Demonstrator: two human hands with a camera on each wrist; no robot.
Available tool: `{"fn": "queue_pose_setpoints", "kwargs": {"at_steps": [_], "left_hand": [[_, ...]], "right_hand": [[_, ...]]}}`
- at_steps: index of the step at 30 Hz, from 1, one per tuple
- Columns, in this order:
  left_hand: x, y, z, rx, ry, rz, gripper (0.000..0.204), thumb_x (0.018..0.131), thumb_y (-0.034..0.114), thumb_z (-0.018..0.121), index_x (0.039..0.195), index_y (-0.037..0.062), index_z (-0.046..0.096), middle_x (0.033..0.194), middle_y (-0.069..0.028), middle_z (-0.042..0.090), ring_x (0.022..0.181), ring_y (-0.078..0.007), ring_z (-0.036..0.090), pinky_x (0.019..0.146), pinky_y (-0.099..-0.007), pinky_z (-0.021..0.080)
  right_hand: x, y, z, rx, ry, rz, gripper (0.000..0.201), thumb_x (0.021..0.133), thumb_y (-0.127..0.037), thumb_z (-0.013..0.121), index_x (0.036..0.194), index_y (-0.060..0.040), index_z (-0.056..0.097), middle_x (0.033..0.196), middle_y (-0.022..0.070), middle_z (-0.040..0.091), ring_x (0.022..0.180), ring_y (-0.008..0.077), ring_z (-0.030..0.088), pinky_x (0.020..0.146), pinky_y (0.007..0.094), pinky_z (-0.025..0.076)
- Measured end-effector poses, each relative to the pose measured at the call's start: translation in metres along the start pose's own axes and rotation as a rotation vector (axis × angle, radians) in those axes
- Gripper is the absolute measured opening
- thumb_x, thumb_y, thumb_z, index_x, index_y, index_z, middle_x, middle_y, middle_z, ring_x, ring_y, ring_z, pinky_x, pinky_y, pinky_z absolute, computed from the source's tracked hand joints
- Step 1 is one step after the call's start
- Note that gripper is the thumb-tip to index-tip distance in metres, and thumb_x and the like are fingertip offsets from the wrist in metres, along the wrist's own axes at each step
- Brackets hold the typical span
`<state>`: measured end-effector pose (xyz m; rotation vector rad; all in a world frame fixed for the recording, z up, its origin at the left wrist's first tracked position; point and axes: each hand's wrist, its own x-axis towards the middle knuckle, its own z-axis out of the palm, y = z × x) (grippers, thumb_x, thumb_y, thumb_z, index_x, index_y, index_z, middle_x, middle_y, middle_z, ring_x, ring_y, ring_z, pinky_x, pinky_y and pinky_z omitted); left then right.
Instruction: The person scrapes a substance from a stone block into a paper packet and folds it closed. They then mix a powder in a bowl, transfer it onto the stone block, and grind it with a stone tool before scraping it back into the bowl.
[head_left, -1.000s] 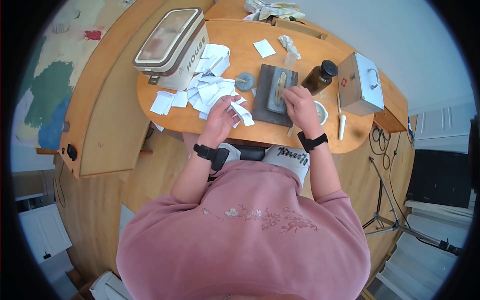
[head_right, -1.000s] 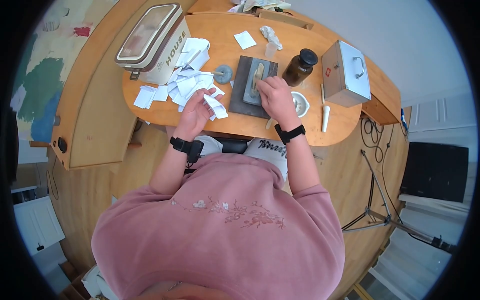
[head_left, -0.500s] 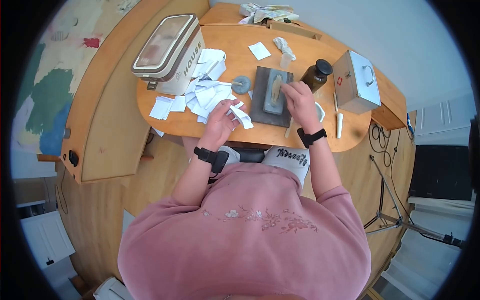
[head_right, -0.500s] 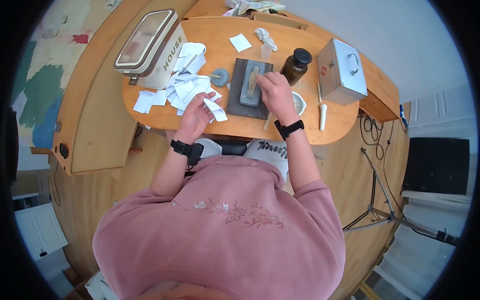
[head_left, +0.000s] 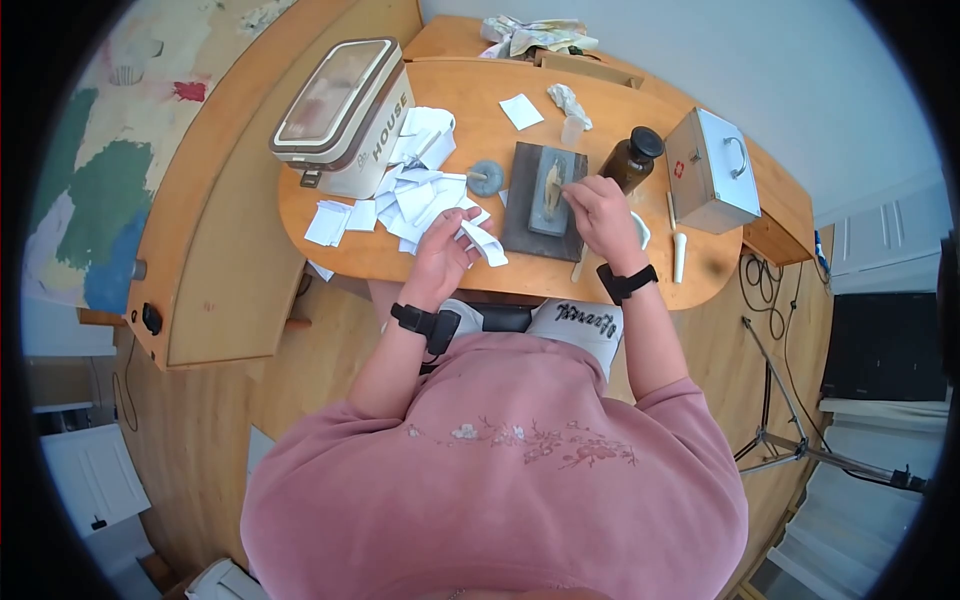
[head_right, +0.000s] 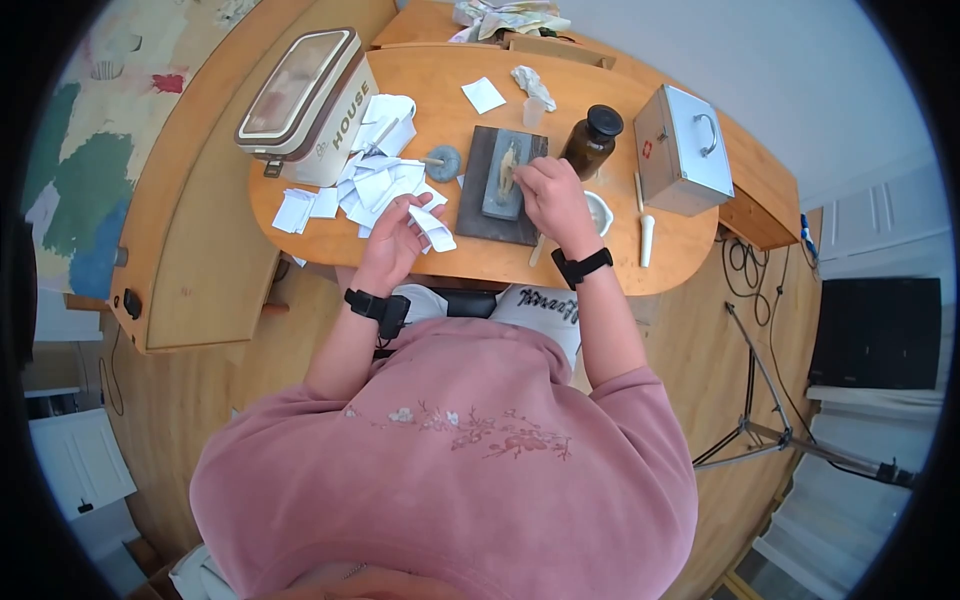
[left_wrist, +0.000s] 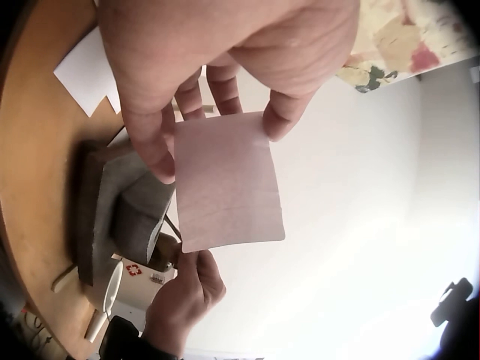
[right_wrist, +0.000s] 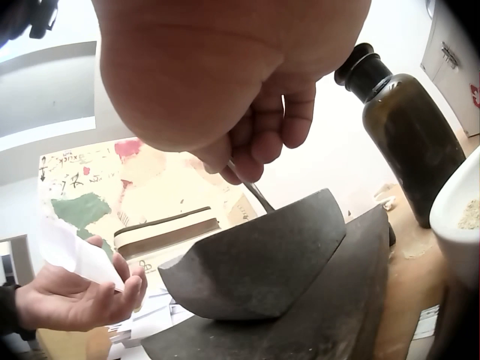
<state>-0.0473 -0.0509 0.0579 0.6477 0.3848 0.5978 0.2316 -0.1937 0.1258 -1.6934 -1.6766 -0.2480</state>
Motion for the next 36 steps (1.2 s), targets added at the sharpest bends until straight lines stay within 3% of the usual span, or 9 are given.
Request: {"fn": "queue_pose_setpoints", "kwargs": {"at_steps": [3, 5, 13, 16, 19, 26, 28, 34, 36], "left_hand": [[0.002, -0.001, 0.001, 0.005, -0.024, -0.01, 0.025, 0.116, 0.032, 0.065, 0.126, 0.0088, 0.067, 0.149, -0.0132, 0.062, 0.145, -0.0347, 0.062, 0.114, -0.0518, 0.057], [0.003, 0.001, 0.006, 0.002, -0.026, -0.006, 0.025, 0.116, 0.031, 0.065, 0.126, 0.0087, 0.067, 0.148, -0.013, 0.062, 0.145, -0.0344, 0.062, 0.114, -0.0516, 0.057], [0.003, 0.0, 0.003, -0.046, -0.062, 0.021, 0.024, 0.116, 0.026, 0.064, 0.129, 0.0056, 0.066, 0.147, -0.0143, 0.063, 0.148, -0.0349, 0.06, 0.121, -0.0535, 0.054], [-0.002, 0.0, 0.0, -0.036, -0.069, 0.039, 0.029, 0.115, 0.025, 0.064, 0.134, 0.003, 0.066, 0.151, -0.0185, 0.063, 0.149, -0.0365, 0.059, 0.126, -0.0529, 0.05], [0.001, -0.002, -0.009, -0.063, -0.076, 0.041, 0.038, 0.115, 0.026, 0.065, 0.142, -0.0012, 0.064, 0.156, -0.0263, 0.062, 0.151, -0.0381, 0.057, 0.132, -0.0512, 0.043], [-0.009, 0.014, 0.004, -0.069, -0.083, 0.026, 0.03, 0.113, 0.015, 0.064, 0.138, -0.0011, 0.06, 0.152, -0.0253, 0.064, 0.146, -0.0373, 0.062, 0.128, -0.0507, 0.049], [-0.012, 0.011, 0.003, -0.085, -0.08, 0.009, 0.029, 0.113, 0.014, 0.064, 0.138, 0.0007, 0.06, 0.155, -0.0246, 0.063, 0.147, -0.0371, 0.062, 0.127, -0.0511, 0.05], [-0.013, 0.011, 0.003, -0.08, -0.049, -0.017, 0.028, 0.112, 0.017, 0.068, 0.139, 0.011, 0.061, 0.164, -0.0186, 0.057, 0.147, -0.0326, 0.06, 0.118, -0.0474, 0.054], [-0.011, 0.009, -0.002, -0.036, -0.062, 0.019, 0.027, 0.112, 0.018, 0.068, 0.137, 0.0105, 0.062, 0.163, -0.0179, 0.058, 0.143, -0.0302, 0.061, 0.119, -0.0457, 0.052]], "right_hand": [[0.0, 0.0, 0.003, -0.027, 0.149, 0.039, 0.009, 0.097, -0.003, 0.076, 0.105, -0.0029, 0.079, 0.093, 0.0125, 0.071, 0.09, 0.0362, 0.066, 0.082, 0.0464, 0.053], [-0.003, 0.005, 0.005, 0.027, 0.046, 0.089, 0.009, 0.097, -0.004, 0.076, 0.105, -0.0018, 0.08, 0.095, 0.0129, 0.072, 0.091, 0.037, 0.066, 0.083, 0.0469, 0.053], [-0.009, 0.01, 0.012, 0.083, 0.072, 0.083, 0.012, 0.098, -0.003, 0.076, 0.109, -0.0006, 0.081, 0.098, 0.0144, 0.073, 0.093, 0.0374, 0.067, 0.085, 0.0475, 0.055], [-0.011, 0.008, 0.007, 0.127, -0.023, 0.087, 0.014, 0.099, -0.003, 0.076, 0.113, -0.0016, 0.081, 0.098, 0.0149, 0.073, 0.096, 0.0383, 0.067, 0.087, 0.0481, 0.056], [-0.008, 0.005, 0.008, 0.098, 0.128, 0.104, 0.014, 0.099, -0.004, 0.076, 0.112, -0.0015, 0.082, 0.098, 0.0151, 0.073, 0.096, 0.0382, 0.068, 0.088, 0.0477, 0.056], [-0.017, 0.01, 0.007, 0.15, -0.048, 0.137, 0.015, 0.101, -0.004, 0.075, 0.115, -0.0008, 0.081, 0.105, 0.0165, 0.076, 0.1, 0.0393, 0.069, 0.089, 0.0473, 0.057], [-0.009, 0.008, 0.011, 0.105, 0.118, 0.143, 0.013, 0.1, -0.004, 0.077, 0.112, 0.0001, 0.081, 0.102, 0.0162, 0.076, 0.098, 0.0384, 0.07, 0.089, 0.0472, 0.057], [-0.01, 0.007, 0.003, 0.115, -0.012, 0.117, 0.013, 0.1, -0.003, 0.075, 0.112, -0.0017, 0.081, 0.102, 0.0144, 0.075, 0.096, 0.038, 0.069, 0.088, 0.0477, 0.057], [-0.002, 0.001, 0.002, 0.051, 0.121, 0.085, 0.01, 0.098, -0.004, 0.077, 0.107, -0.0009, 0.081, 0.097, 0.0153, 0.074, 0.094, 0.0379, 0.069, 0.087, 0.0476, 0.057]]}}
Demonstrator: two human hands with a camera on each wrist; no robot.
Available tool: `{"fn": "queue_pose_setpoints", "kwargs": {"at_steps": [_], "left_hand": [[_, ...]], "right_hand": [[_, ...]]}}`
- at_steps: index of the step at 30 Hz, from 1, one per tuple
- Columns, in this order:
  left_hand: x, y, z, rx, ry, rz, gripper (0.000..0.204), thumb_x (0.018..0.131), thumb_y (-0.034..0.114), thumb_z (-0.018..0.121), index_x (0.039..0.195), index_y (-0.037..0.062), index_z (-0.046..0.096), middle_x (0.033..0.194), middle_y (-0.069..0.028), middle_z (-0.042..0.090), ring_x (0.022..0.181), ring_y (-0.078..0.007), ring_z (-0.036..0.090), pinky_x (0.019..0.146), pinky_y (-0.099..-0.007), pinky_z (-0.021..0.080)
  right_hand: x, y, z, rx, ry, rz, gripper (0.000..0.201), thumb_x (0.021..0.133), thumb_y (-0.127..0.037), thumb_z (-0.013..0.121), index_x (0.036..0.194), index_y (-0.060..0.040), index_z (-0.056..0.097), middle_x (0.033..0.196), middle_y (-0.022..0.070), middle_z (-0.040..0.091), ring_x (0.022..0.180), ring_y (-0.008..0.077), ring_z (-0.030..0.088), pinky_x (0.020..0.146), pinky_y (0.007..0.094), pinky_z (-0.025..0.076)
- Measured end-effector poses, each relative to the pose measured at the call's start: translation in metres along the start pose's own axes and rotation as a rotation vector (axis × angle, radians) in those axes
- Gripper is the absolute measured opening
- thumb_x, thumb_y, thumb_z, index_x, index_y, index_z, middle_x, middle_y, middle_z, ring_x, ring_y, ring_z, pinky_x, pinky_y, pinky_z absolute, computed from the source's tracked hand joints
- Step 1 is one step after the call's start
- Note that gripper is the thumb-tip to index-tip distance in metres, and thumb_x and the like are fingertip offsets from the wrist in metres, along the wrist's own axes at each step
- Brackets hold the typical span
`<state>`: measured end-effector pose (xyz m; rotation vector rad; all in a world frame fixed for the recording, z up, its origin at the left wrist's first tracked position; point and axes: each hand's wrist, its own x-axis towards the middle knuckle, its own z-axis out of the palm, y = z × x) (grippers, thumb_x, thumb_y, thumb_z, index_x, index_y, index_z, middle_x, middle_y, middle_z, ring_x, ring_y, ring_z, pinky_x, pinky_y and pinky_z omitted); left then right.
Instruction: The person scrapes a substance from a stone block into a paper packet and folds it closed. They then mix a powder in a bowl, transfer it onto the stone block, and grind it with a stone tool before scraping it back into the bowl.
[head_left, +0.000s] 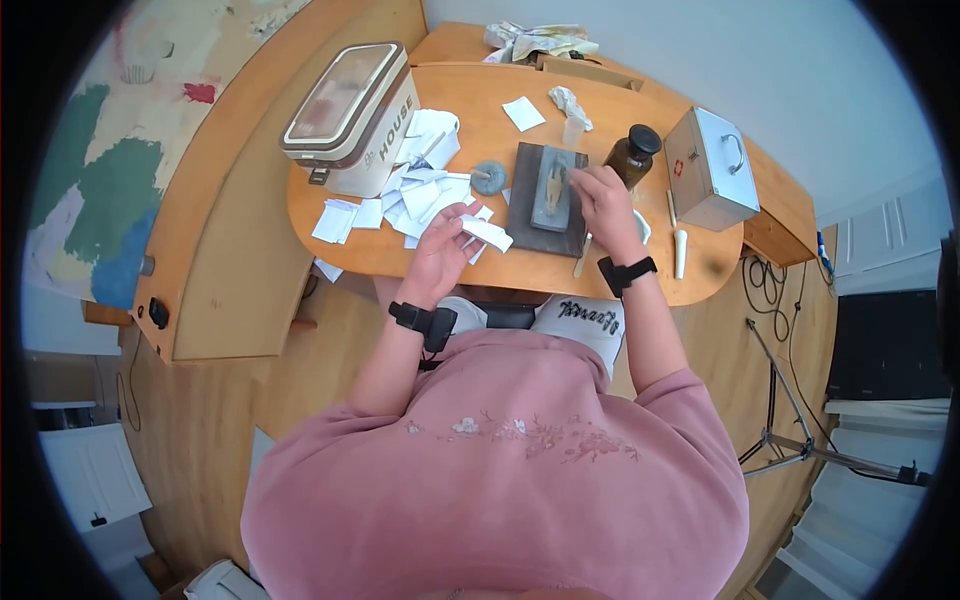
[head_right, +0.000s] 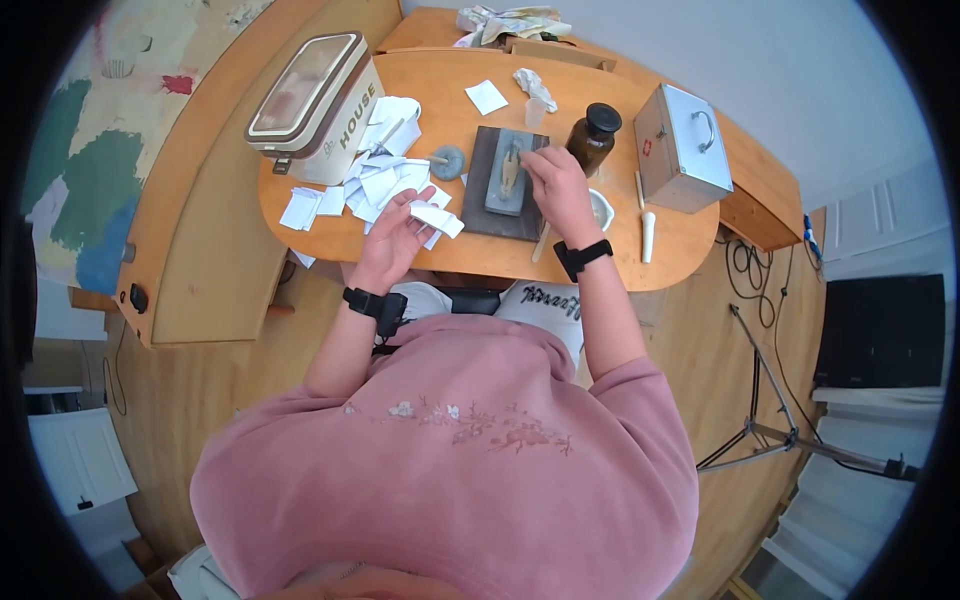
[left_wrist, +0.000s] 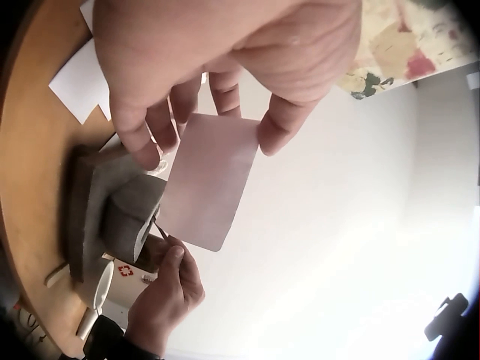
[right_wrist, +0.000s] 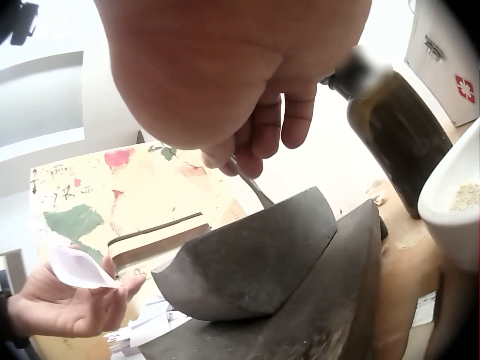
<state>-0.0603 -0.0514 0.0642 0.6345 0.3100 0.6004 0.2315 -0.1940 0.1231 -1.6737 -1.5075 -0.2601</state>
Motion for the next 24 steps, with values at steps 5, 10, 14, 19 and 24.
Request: {"fn": "queue_pose_setpoints", "kwargs": {"at_steps": [5, 10, 14, 19, 24], "left_hand": [[0.004, -0.002, -0.003, -0.023, -0.035, 0.01, 0.035, 0.111, 0.014, 0.067, 0.144, 0.0051, 0.061, 0.155, -0.018, 0.062, 0.142, -0.0277, 0.061, 0.127, -0.0441, 0.048], [0.005, -0.007, -0.01, -0.011, -0.013, 0.023, 0.034, 0.109, 0.004, 0.067, 0.142, 0.001, 0.062, 0.149, -0.0175, 0.064, 0.139, -0.0263, 0.064, 0.127, -0.0393, 0.05], [0.003, -0.009, -0.013, -0.019, -0.014, 0.012, 0.04, 0.105, -0.003, 0.07, 0.144, 0.0003, 0.062, 0.148, -0.0177, 0.064, 0.146, -0.0268, 0.061, 0.129, -0.0392, 0.049], [0.0, -0.007, -0.007, 0.044, -0.039, 0.004, 0.043, 0.105, -0.006, 0.069, 0.147, -0.0001, 0.061, 0.152, -0.0163, 0.063, 0.146, -0.0256, 0.06, 0.127, -0.0375, 0.051], [-0.003, -0.022, -0.017, 0.103, -0.032, 0.005, 0.047, 0.104, -0.008, 0.071, 0.149, -0.0009, 0.061, 0.152, -0.0126, 0.065, 0.143, -0.0224, 0.062, 0.123, -0.0358, 0.053]], "right_hand": [[-0.01, 0.009, 0.002, 0.005, -0.127, -0.003, 0.015, 0.1, -0.003, 0.074, 0.113, -0.0035, 0.08, 0.1, 0.0122, 0.074, 0.095, 0.0367, 0.067, 0.086, 0.047, 0.055], [-0.012, 0.003, 0.007, -0.096, -0.024, -0.017, 0.012, 0.099, -0.006, 0.075, 0.109, -0.0041, 0.081, 0.096, 0.0118, 0.072, 0.094, 0.035, 0.066, 0.086, 0.0463, 0.053], [-0.014, -0.002, 0.006, -0.099, -0.099, -0.009, 0.016, 0.099, -0.006, 0.075, 0.113, -0.006, 0.081, 0.097, 0.0092, 0.072, 0.094, 0.0324, 0.066, 0.086, 0.0431, 0.048], [-0.013, 0.0, 0.009, -0.1, -0.051, -0.046, 0.014, 0.098, -0.006, 0.075, 0.111, -0.0076, 0.082, 0.099, 0.008, 0.074, 0.096, 0.0324, 0.066, 0.088, 0.0446, 0.048], [-0.022, 0.003, -0.001, -0.07, -0.145, -0.047, 0.019, 0.097, -0.004, 0.075, 0.113, -0.0084, 0.082, 0.1, 0.007, 0.075, 0.097, 0.0319, 0.066, 0.089, 0.0443, 0.048]]}}
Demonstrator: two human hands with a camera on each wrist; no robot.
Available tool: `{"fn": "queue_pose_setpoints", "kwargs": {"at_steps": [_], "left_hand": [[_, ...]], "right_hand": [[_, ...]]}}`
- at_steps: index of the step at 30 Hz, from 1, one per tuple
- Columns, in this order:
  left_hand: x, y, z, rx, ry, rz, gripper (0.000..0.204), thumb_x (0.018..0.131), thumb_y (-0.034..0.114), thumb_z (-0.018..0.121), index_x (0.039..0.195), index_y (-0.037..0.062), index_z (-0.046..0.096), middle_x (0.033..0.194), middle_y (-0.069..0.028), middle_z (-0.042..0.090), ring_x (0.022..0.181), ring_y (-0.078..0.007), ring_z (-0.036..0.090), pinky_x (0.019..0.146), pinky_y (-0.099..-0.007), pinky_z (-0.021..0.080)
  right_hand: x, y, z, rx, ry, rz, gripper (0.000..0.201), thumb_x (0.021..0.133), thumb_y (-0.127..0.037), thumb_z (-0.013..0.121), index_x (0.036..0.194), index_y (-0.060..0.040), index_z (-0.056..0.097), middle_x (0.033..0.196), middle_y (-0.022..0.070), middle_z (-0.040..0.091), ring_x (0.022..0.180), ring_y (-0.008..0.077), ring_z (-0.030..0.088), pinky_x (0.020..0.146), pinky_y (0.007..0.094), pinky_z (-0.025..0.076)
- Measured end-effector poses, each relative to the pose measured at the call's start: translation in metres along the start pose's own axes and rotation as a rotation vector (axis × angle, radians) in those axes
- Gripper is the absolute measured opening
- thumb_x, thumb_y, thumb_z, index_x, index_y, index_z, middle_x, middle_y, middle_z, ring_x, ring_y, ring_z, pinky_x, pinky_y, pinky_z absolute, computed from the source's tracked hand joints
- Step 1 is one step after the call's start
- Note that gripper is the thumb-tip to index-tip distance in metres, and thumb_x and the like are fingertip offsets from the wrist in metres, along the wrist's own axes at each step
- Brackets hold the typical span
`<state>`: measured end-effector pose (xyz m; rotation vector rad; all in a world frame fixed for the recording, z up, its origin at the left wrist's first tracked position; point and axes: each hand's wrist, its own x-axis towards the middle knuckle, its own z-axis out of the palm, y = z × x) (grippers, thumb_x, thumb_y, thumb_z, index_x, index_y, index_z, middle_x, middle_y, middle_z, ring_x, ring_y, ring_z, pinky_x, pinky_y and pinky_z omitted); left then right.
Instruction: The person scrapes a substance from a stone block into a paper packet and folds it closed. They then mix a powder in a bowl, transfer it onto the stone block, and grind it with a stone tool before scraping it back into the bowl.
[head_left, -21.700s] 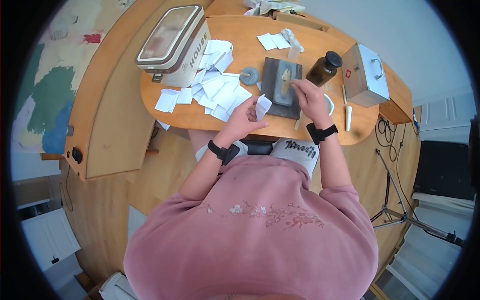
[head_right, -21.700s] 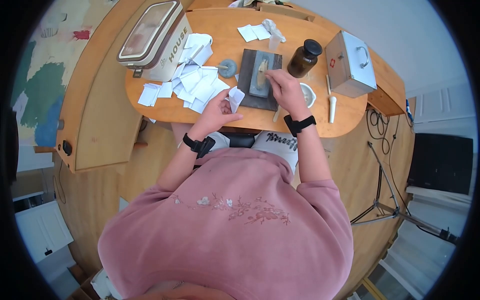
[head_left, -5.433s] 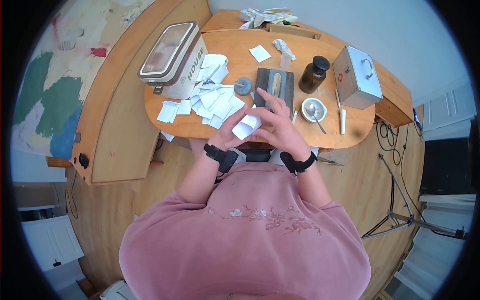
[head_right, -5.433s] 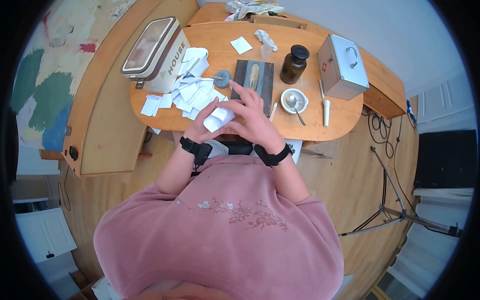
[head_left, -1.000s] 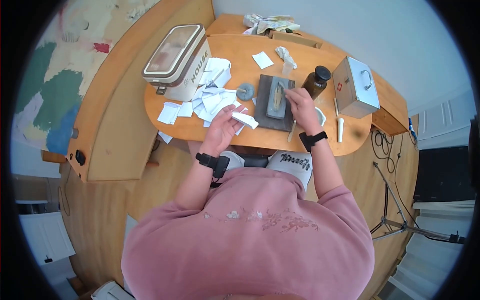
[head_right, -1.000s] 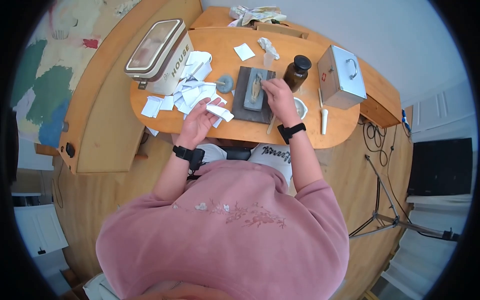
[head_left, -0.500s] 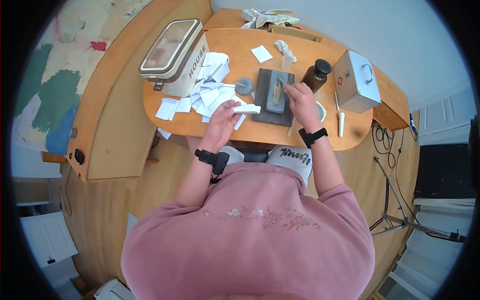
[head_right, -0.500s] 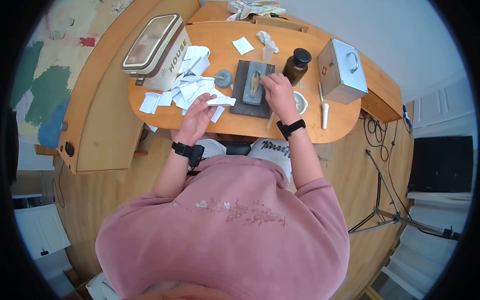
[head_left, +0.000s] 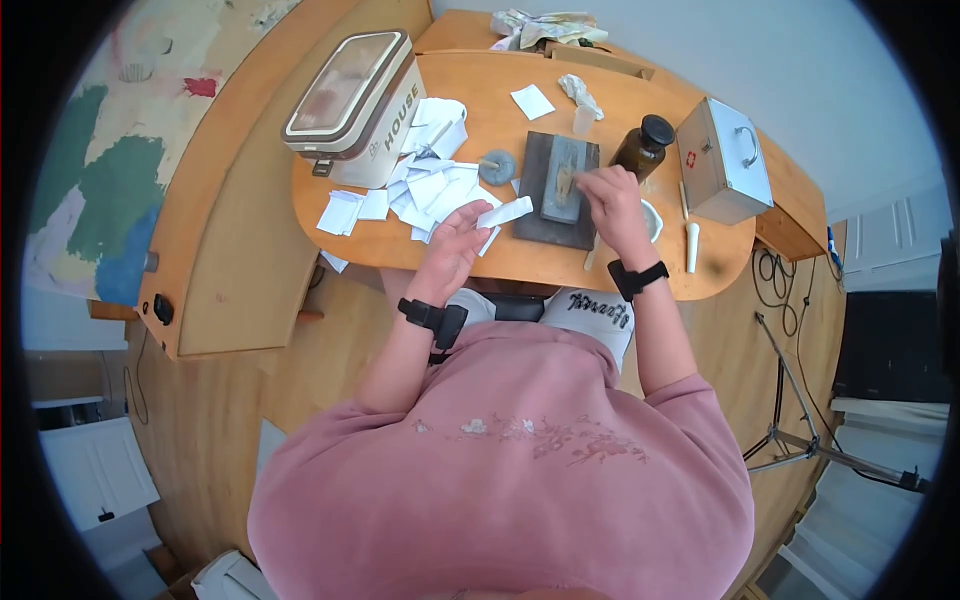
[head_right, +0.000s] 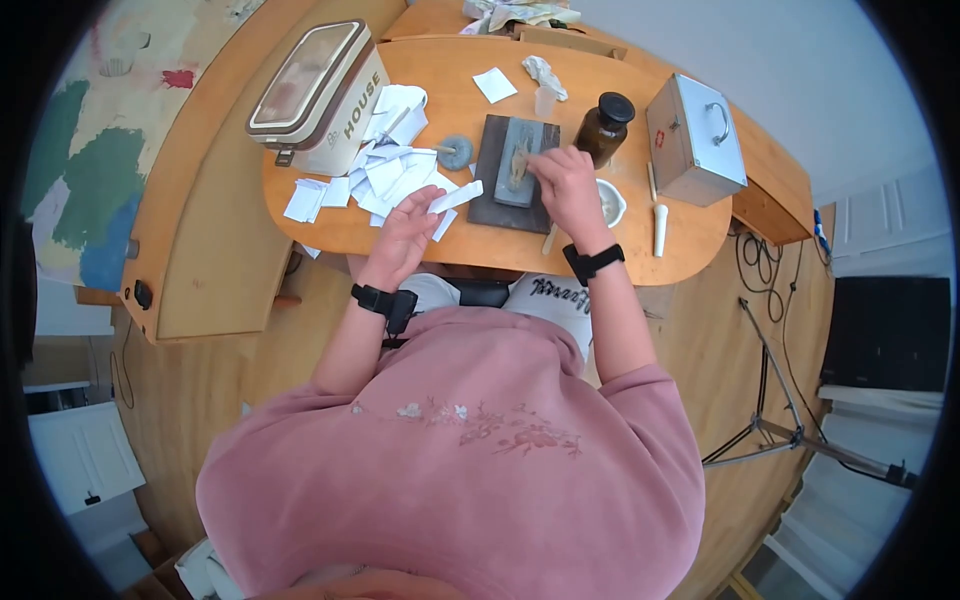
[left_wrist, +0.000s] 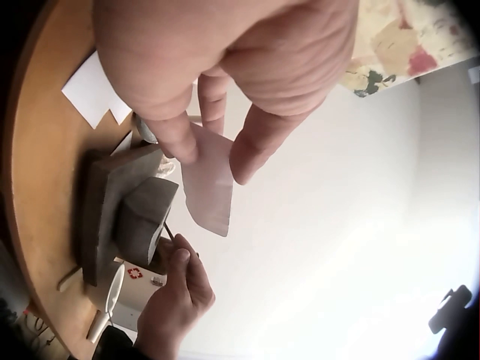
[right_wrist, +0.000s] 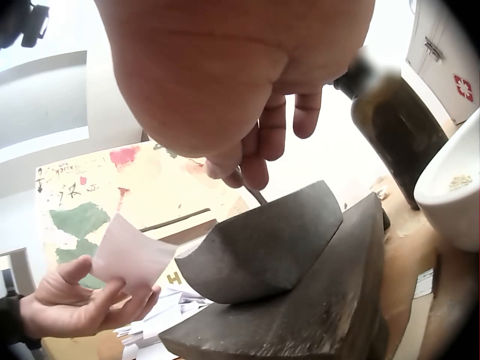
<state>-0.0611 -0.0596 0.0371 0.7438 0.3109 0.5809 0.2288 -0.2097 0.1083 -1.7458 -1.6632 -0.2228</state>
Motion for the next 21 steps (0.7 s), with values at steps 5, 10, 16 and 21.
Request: {"fn": "queue_pose_setpoints", "kwargs": {"at_steps": [5, 10, 16, 21], "left_hand": [[0.008, 0.0, 0.015, 0.43, 0.088, -0.004, 0.06, 0.097, -0.008, 0.079, 0.153, -0.0005, 0.06, 0.144, -0.0097, 0.069, 0.13, -0.0183, 0.068, 0.109, -0.0316, 0.056], [0.004, -0.01, 0.017, 0.54, 0.049, 0.022, 0.063, 0.096, -0.007, 0.078, 0.155, -0.0015, 0.057, 0.146, -0.0118, 0.068, 0.132, -0.0202, 0.069, 0.11, -0.0319, 0.057], [0.004, 0.004, 0.039, 1.212, 0.046, 0.155, 0.07, 0.089, 0.004, 0.084, 0.154, 0.0019, 0.059, 0.135, -0.0151, 0.065, 0.126, -0.0287, 0.071, 0.102, -0.0352, 0.061], [0.007, 0.004, 0.04, 1.557, 0.017, 0.308, 0.07, 0.088, 0.018, 0.083, 0.153, 0.0051, 0.06, 0.135, -0.0188, 0.064, 0.124, -0.0426, 0.066, 0.102, -0.048, 0.058]], "right_hand": [[0.005, -0.001, 0.007, 0.001, 0.055, 0.025, 0.016, 0.096, -0.003, 0.074, 0.109, -0.008, 0.082, 0.101, 0.0075, 0.075, 0.099, 0.0312, 0.066, 0.089, 0.0436, 0.048], [0.004, -0.005, 0.006, -0.047, 0.118, 0.062, 0.016, 0.095, -0.001, 0.074, 0.108, -0.0074, 0.082, 0.099, 0.0084, 0.073, 0.099, 0.0329, 0.066, 0.087, 0.0441, 0.05], [-0.002, -0.018, 0.009, 0.009, 0.066, 0.051, 0.016, 0.096, -0.002, 0.075, 0.111, -0.0053, 0.081, 0.095, 0.0109, 0.069, 0.092, 0.0351, 0.066, 0.085, 0.0466, 0.051], [-0.002, -0.013, 0.014, 0.009, 0.104, 0.091, 0.014, 0.096, -0.003, 0.075, 0.11, -0.0043, 0.08, 0.093, 0.0118, 0.067, 0.091, 0.0355, 0.065, 0.084, 0.0465, 0.051]]}}
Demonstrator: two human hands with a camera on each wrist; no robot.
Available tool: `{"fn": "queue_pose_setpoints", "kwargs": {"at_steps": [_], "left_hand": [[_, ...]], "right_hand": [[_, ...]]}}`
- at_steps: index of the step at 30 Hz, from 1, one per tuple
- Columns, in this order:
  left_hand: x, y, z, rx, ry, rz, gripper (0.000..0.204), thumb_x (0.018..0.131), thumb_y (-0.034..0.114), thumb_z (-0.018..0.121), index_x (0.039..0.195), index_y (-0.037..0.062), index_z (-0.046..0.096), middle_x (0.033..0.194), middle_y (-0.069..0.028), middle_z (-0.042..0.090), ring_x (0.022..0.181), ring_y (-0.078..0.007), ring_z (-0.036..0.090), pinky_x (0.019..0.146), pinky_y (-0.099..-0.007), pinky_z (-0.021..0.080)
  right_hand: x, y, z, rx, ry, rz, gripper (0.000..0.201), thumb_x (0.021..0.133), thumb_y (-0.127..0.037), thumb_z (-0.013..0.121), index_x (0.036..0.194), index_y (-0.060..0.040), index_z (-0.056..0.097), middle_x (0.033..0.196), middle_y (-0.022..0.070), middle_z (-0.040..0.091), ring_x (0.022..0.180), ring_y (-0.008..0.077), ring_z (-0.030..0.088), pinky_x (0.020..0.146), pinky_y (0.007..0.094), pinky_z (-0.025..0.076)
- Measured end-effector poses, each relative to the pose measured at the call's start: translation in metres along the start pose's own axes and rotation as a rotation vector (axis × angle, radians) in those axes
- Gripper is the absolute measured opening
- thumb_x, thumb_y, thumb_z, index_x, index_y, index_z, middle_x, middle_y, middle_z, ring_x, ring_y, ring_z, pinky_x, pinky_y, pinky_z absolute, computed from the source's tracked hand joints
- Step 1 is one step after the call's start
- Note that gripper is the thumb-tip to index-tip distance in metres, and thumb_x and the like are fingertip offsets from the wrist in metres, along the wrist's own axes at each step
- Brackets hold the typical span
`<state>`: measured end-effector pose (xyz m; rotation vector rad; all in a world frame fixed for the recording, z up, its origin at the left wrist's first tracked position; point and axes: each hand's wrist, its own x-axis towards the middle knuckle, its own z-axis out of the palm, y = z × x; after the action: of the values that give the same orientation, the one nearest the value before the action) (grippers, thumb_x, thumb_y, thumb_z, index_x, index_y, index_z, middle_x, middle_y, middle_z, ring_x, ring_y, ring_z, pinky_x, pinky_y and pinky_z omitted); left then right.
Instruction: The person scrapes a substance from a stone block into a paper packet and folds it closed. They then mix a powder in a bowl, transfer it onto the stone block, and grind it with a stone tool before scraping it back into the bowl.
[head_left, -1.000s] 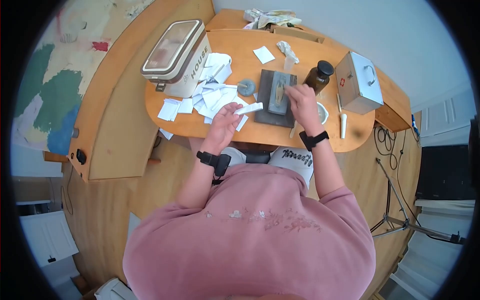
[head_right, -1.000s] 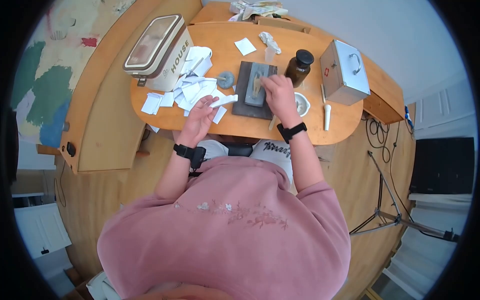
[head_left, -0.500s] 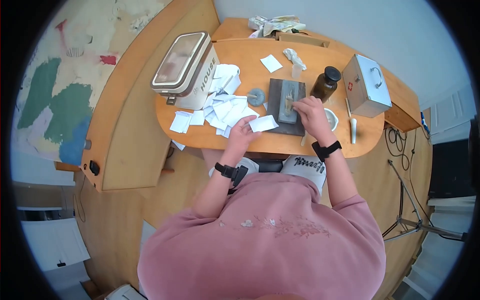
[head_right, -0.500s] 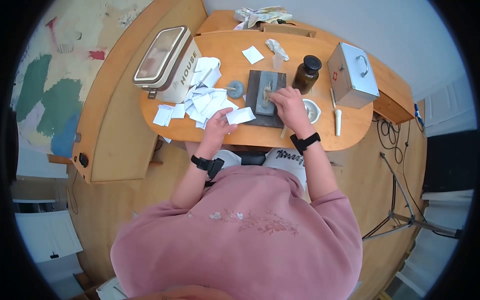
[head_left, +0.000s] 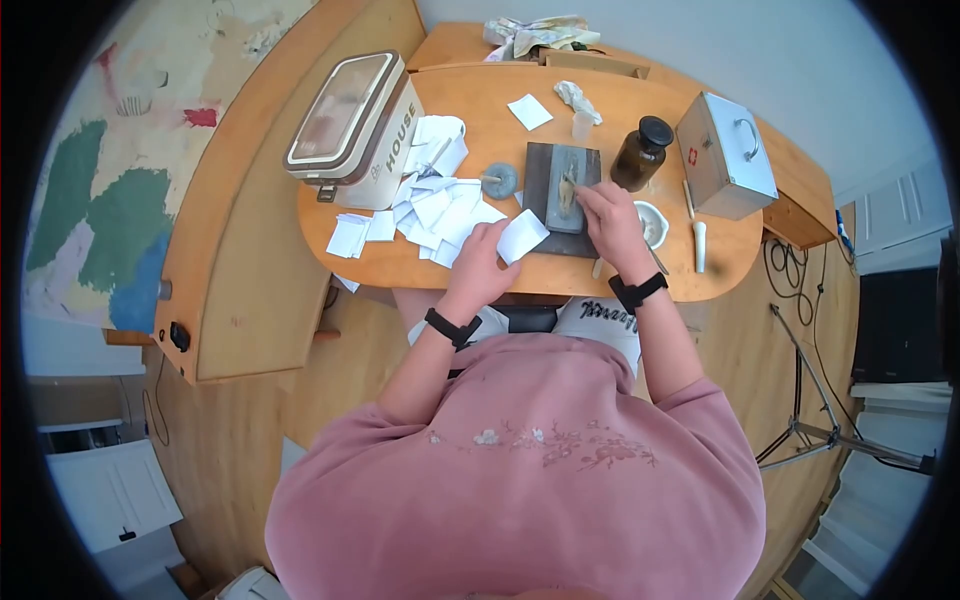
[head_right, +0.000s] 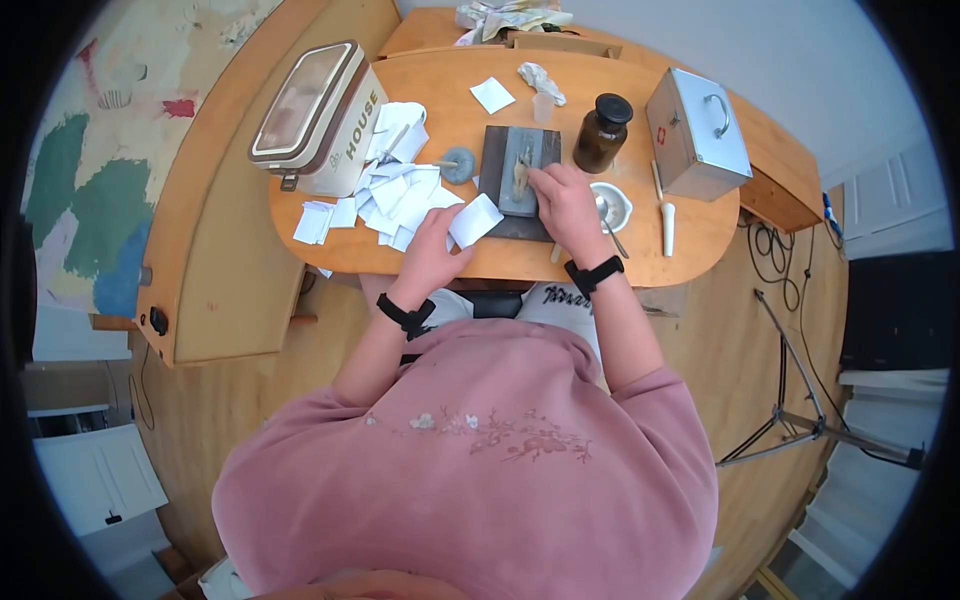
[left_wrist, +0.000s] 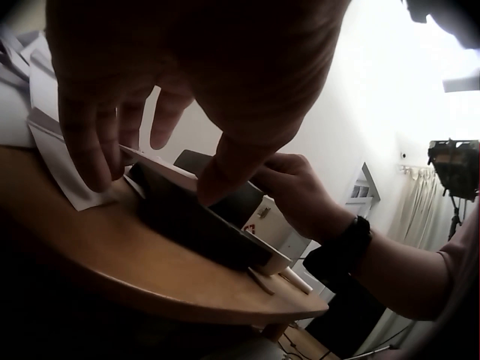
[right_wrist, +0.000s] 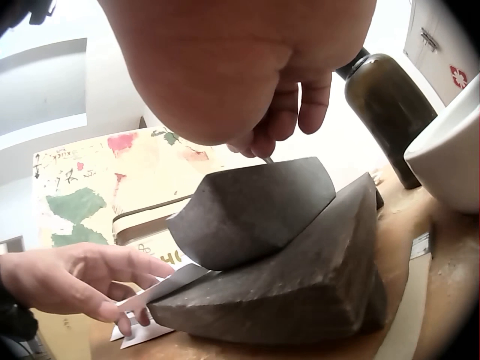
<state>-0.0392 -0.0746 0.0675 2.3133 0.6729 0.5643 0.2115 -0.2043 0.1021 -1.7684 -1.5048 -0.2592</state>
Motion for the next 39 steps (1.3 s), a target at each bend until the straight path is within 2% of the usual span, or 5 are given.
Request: {"fn": "queue_pose_setpoints", "kwargs": {"at_steps": [7, 17, 23, 31, 39], "left_hand": [[0.005, 0.0, -0.001, 0.043, -0.036, -0.041, 0.073, 0.085, 0.018, 0.084, 0.154, 0.0061, 0.061, 0.134, -0.0178, 0.064, 0.125, -0.0429, 0.064, 0.104, -0.0515, 0.057], [0.007, -0.002, -0.007, 0.117, 0.024, -0.047, 0.071, 0.082, 0.016, 0.085, 0.147, -0.0032, 0.062, 0.136, -0.0207, 0.061, 0.126, -0.0434, 0.059, 0.113, -0.0494, 0.051], [-0.005, -0.005, -0.014, 0.006, 0.086, -0.068, 0.066, 0.083, 0.015, 0.086, 0.143, -0.0013, 0.064, 0.134, -0.0194, 0.06, 0.126, -0.0432, 0.059, 0.112, -0.0498, 0.05], [-0.007, -0.013, -0.01, -0.048, 0.106, -0.039, 0.069, 0.084, 0.016, 0.087, 0.146, -0.0023, 0.062, 0.136, -0.0195, 0.059, 0.129, -0.0427, 0.059, 0.112, -0.0493, 0.051], [-0.006, -0.016, -0.01, -0.031, 0.094, -0.016, 0.071, 0.086, 0.017, 0.088, 0.15, -0.0016, 0.062, 0.136, -0.0188, 0.061, 0.128, -0.0397, 0.062, 0.111, -0.046, 0.052]], "right_hand": [[0.003, -0.003, -0.002, -0.048, 0.078, -0.022, 0.012, 0.096, -0.003, 0.075, 0.107, -0.004, 0.079, 0.091, 0.013, 0.066, 0.088, 0.0355, 0.064, 0.081, 0.047, 0.05], [0.02, -0.001, 0.003, -0.136, 0.078, -0.047, 0.013, 0.096, -0.002, 0.073, 0.107, -0.0063, 0.079, 0.089, 0.0092, 0.067, 0.089, 0.0329, 0.065, 0.082, 0.0452, 0.049], [0.01, -0.012, -0.007, -0.106, -0.084, -0.013, 0.019, 0.095, -0.001, 0.074, 0.113, -0.006, 0.078, 0.091, 0.0112, 0.067, 0.089, 0.0337, 0.066, 0.081, 0.0452, 0.049], [-0.016, -0.031, 0.009, -0.041, 0.08, 0.116, 0.021, 0.098, 0.001, 0.073, 0.118, -0.0025, 0.077, 0.091, 0.0139, 0.065, 0.093, 0.0385, 0.068, 0.081, 0.0503, 0.056], [-0.036, -0.048, 0.038, -0.098, 0.202, 0.229, 0.025, 0.097, -0.001, 0.075, 0.122, -0.0028, 0.078, 0.091, 0.0145, 0.067, 0.083, 0.0357, 0.069, 0.07, 0.0459, 0.056]]}}
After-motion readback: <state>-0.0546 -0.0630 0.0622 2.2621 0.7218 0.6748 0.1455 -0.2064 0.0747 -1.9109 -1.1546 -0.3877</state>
